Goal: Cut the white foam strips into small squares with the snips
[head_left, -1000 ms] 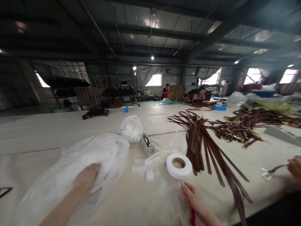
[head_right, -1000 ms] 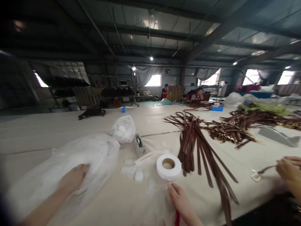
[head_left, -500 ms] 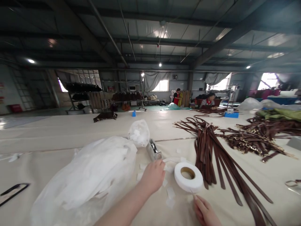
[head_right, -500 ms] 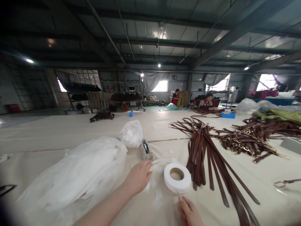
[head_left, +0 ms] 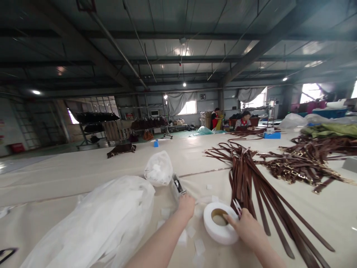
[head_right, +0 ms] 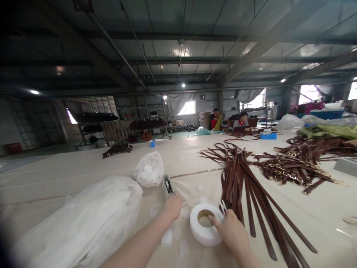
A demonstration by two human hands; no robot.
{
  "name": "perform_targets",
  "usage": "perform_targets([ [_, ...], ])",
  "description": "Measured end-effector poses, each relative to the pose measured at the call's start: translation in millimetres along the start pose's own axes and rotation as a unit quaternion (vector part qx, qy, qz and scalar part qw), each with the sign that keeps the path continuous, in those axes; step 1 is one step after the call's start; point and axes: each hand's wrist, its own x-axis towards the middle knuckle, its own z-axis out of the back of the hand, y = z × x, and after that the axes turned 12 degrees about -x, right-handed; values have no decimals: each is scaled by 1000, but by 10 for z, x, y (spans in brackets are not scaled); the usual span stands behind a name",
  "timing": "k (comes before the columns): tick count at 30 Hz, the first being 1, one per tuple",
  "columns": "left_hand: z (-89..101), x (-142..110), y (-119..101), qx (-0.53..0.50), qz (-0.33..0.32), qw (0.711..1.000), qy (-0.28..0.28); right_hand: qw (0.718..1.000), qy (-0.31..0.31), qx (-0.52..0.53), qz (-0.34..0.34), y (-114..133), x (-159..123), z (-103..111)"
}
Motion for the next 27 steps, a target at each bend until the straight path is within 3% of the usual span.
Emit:
perform_targets([
  [4,37,-220,97,-40,13,999,10,999,34,-26,10,116,140,-97],
  [9,21,-713,217,-153,-30,987,49,999,34,-28,16,230,195,4],
  [13,-64,-1137,318,-330,-70,940,46,997,48,-31,58,467,89,101],
  [17,-128,-1668,511,-497,-68,865,-3,989,68,-34,125,788,-226,77],
  [19,-171,-1992,604,-540,-45,841,-16,984,74,-38,157,952,-448,8],
  [23,-371,-2598,705,-534,31,844,-26,971,92,-59,214,1276,-912,-218],
  [27,-682,-2979,808,-537,117,834,-48,953,87,-109,269,1531,-1250,-471],
])
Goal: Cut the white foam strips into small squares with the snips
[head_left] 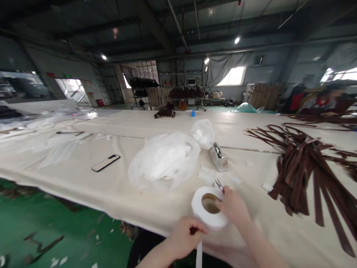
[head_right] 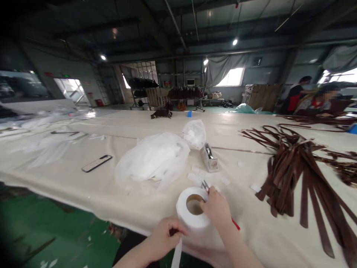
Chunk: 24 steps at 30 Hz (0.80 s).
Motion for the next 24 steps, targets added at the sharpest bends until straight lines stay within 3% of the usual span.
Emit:
perform_targets([
  [3,56,-116,223,-38,-5,999,-5,999,-8,-29,13,171,-25,-125],
  [6,108,-158,294,-18,-65,998,9,999,-15,-48,15,228,-36,-181],
  [9,126,-148,223,92,-136,986,-10,998,-11,-62,13,224,-48,-174],
  [14,221,-113,57,213,-214,947,-113,996,-5,-88,-15,150,-59,-130],
  [17,452,-106,58,222,-223,944,-96,995,-2,-94,-31,69,-44,-124],
  [21,852,-143,140,220,-179,955,-89,996,5,-80,-38,-36,17,-109],
  [24,935,-185,169,259,-171,947,-87,997,5,-58,-43,-23,30,-54],
])
